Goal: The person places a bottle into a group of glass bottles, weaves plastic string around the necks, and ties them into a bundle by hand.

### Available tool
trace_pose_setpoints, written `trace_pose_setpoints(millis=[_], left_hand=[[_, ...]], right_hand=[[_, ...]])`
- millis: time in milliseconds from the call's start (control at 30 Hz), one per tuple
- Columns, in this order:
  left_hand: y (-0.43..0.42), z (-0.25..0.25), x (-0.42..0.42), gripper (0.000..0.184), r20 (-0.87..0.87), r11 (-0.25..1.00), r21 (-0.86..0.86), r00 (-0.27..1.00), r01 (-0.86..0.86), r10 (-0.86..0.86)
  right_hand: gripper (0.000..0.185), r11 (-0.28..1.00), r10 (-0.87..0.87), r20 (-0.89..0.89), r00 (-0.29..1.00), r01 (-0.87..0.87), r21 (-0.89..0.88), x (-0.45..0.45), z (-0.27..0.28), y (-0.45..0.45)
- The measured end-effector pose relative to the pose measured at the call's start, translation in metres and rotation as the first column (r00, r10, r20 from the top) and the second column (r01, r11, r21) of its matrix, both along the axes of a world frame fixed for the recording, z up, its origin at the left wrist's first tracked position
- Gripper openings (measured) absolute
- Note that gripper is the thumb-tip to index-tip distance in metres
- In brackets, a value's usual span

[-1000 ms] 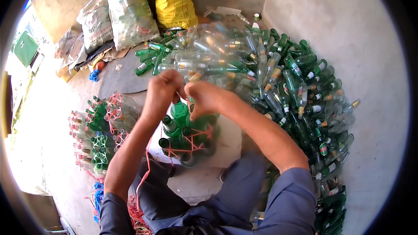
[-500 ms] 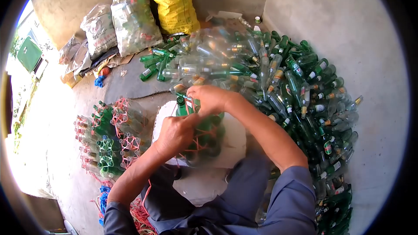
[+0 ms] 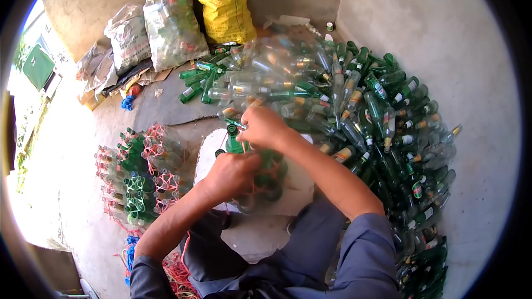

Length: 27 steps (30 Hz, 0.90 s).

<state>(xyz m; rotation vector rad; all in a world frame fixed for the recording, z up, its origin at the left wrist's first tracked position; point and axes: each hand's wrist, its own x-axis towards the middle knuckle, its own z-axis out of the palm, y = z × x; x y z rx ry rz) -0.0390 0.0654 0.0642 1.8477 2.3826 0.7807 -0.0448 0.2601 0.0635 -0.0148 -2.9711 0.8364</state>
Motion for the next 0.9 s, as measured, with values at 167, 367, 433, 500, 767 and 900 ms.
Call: trace_pose_setpoints(millis=[167,367,433,500,767,900], left_hand=[[-0.013,-0.003,-0.027,0.006,0.202,0.97,0.146,0.966,-0.196,0.164],[-0.045,-0.028,-0.09,0.016,0.992,0.832,0.123,0.032,-0.541,-0.126],[-0.046,-0.051,-0.098,0.017,0.956,0.814,0.111,-0.164,-0.57,-0.245],[-0.044,-0.071,-0.097,0.017,0.904,0.821,0.159,-0.253,-0.548,-0.344],[-0.032,-0.108,-0.101,0.02,0.942,0.853,-0.006,-0.289,-0.522,-0.171],[-0.018,-0.079,-0.087,0.02,0.96,0.789,-0.09,-0.265,-0.608,-0.095]], right_hand=[[0.039,0.994,-0.083,-0.034,0.996,0.085,0.07,-0.006,-0.003,-0.005],[0.051,0.984,-0.101,-0.037,0.994,0.105,0.141,-0.005,0.003,-0.01],[0.054,0.985,-0.092,-0.055,0.994,0.099,0.139,-0.004,0.002,-0.01],[0.053,0.987,-0.097,-0.078,0.992,0.106,0.122,-0.003,0.002,-0.01],[0.043,0.985,-0.072,-0.25,0.966,0.108,0.135,0.008,-0.009,-0.014],[0.028,0.943,0.142,-0.69,0.709,0.115,0.311,0.024,0.001,-0.025]])
